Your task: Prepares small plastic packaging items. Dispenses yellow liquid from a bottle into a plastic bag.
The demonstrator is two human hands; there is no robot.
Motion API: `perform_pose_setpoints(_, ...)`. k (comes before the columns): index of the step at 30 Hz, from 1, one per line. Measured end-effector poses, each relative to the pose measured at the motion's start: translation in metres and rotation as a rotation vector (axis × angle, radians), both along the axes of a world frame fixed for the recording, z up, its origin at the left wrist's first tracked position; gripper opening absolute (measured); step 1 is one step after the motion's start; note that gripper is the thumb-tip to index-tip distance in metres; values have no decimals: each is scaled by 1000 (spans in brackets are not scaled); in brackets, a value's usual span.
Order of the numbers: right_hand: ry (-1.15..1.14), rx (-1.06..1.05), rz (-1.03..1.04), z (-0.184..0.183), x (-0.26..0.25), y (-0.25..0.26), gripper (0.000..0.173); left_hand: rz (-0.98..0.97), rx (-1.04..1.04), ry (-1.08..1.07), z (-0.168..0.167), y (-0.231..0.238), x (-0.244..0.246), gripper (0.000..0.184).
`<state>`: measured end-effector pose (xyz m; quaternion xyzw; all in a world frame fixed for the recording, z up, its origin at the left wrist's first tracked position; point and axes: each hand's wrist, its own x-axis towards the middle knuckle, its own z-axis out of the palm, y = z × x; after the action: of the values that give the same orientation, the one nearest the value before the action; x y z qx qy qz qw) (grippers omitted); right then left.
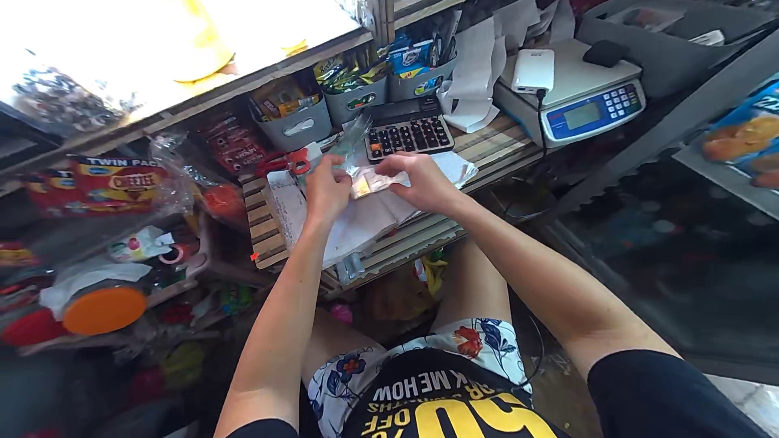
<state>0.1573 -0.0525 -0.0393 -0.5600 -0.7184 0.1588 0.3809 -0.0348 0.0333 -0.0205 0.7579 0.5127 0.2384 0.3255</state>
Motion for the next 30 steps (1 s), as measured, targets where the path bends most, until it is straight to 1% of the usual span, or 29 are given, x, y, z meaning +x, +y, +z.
perform_pose_setpoints(1, -7, 13, -33, -6, -1, -2, 32, -16, 98, 82, 2, -1, -5, 39)
perform_pose_setpoints(2, 5, 41, -71, -10, -1, -5, 31, -30, 177, 114, 3, -3, -8, 37)
perform_pose_setpoints(4, 69, 119, -149, -16, 2, -11, 30, -94, 283, 108, 1, -4, -8, 31)
perform_pose_setpoints(7, 171, 200, -254, -18, 4, -24, 26, -211, 263, 179, -9, -3, -1, 33)
perform_pose_setpoints(9, 215, 201, -285, -17, 4, -36, 25, -226, 227, 233, -17, -3, 4, 31)
perform_pose_setpoints(11, 221, 182, -298, -16, 4, -51, 26, -217, 211, 206, -21, 1, 7, 30)
perform_pose_setpoints(14, 169, 158, -309, -17, 3, -70, 27, -253, 331, 201, -20, 5, 6, 14)
perform_pose_setpoints(16, 168, 156, -303, -23, -1, -76, 25, -328, 427, 271, -19, 8, 7, 13)
perform_pose_setpoints(18, 173, 161, -276, -29, -7, -81, 25, -407, 450, 316, -18, 7, 8, 15)
perform_pose_setpoints(20, 173, 159, -230, -35, -15, -86, 25, -469, 440, 332, -13, 5, 5, 27)
perform_pose_setpoints(22, 180, 139, -185, -44, -23, -93, 24, -506, 523, 393, -11, 3, 4, 32)
perform_pose_setpoints(23, 178, 120, -154, -49, -27, -98, 24, -525, 578, 420, -11, 2, 4, 31)
perform_pose_setpoints(25, 151, 56, -47, -60, -32, -112, 23, -540, 616, 474, -6, -1, 5, 31)
perform_pose_setpoints(27, 102, -6, 55, -69, -35, -125, 24, -521, 598, 514, 6, -2, 8, 28)
perform_pose_setpoints(30, 76, -23, 148, -75, -38, -139, 25, -519, 524, 523, 35, -3, 19, 18)
